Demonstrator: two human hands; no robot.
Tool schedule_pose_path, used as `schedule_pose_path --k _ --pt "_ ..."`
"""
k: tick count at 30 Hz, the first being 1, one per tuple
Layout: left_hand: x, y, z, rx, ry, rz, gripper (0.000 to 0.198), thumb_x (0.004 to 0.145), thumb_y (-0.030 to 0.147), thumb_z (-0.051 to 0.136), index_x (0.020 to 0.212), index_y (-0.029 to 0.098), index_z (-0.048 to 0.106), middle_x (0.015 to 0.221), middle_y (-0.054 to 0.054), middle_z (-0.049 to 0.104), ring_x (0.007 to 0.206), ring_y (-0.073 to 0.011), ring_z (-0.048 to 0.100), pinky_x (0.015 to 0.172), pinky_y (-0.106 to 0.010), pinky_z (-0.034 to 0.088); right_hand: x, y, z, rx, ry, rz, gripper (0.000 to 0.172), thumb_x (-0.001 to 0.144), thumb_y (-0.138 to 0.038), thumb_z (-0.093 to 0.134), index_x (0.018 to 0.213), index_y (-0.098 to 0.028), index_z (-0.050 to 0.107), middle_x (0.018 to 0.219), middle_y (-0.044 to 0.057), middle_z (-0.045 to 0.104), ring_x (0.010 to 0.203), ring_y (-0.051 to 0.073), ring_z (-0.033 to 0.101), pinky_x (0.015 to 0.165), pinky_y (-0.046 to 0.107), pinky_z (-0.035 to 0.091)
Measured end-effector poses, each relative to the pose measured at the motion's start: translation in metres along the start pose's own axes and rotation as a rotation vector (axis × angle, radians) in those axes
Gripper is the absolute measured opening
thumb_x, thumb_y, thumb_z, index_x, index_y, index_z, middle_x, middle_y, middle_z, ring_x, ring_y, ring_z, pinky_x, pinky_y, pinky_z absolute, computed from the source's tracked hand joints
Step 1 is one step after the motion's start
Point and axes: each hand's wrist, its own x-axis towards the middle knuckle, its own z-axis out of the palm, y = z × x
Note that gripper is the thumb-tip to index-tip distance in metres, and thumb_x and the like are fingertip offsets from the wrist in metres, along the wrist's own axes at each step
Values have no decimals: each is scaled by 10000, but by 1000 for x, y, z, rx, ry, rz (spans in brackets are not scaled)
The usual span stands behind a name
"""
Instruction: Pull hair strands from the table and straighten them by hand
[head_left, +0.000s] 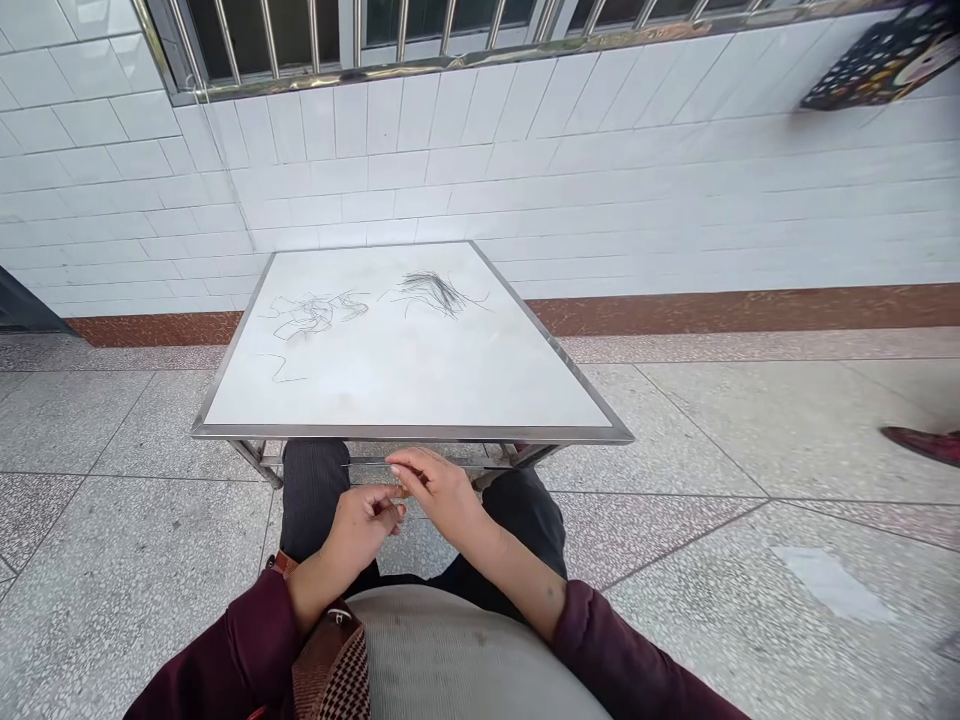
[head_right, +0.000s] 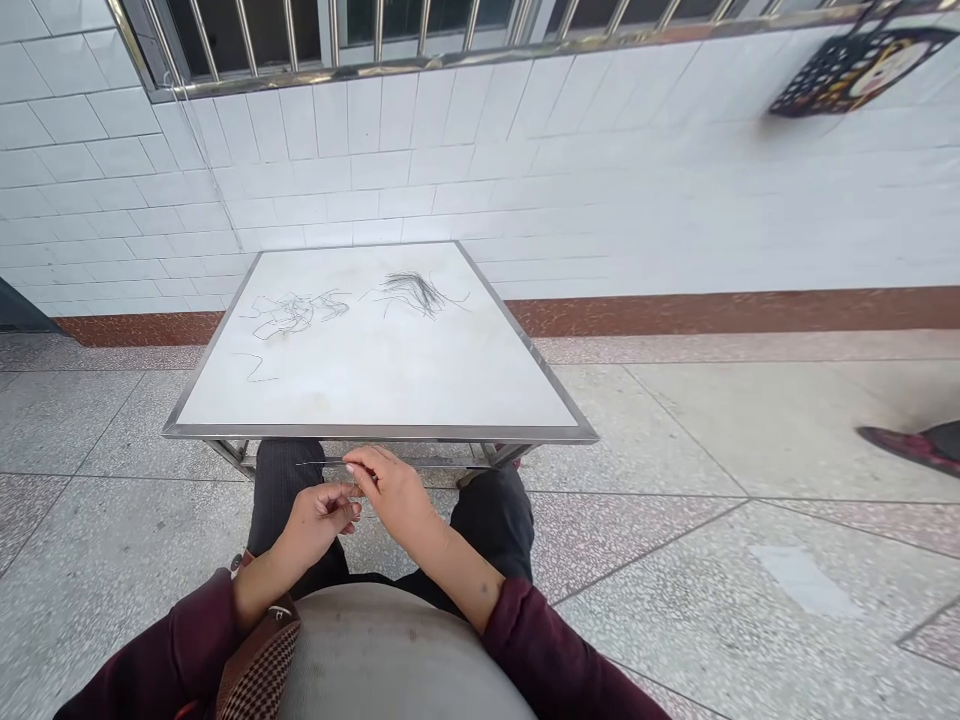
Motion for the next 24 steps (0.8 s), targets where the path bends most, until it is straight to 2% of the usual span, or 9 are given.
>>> schedule_pose_path --k 6,10,13,18,24 --pt "1 6 2 -62 -67 -65 285 681 345 748 873 136 782 621 -6 619 532 -115 564 568 -280 532 -2 1 0 -75 88 -54 177 955 -209 438 882 -216 598 823 35 647 763 169 604 671 278 478" --pt "1 10 3 -116 -76 -89 305 663 384 768 825 126 784 636 -24 638 543 -118 576 559 -273 524 -5 3 2 -96 138 -60 188 970 -207 423 874 -214 585 815 36 633 748 165 593 661 272 468" --pt "1 10 3 -149 -60 -101 363 632 388 800 874 118 784 603 -17 634 528 -119 581 557 -275 523 -5 3 3 -95 123 -55 185 972 -216 427 893 -215 594 834 40 648 773 171 610 682 277 485" --pt "4 8 -7 -200 13 -99 437 618 419 823 929 115 773 623 -20 664 532 -123 606 563 -264 518 -3 4 -7 -81 90 -16 226 992 -274 399 1026 -213 614 931 60 686 833 187 658 743 314 528" --pt "11 13 -29 -260 205 -53 467 652 452 804 976 121 743 671 -25 688 546 -103 610 559 -233 507 -10 13 -16 -91 21 -2 239 985 -339 422 1041 -227 625 994 68 699 929 212 658 833 368 537"
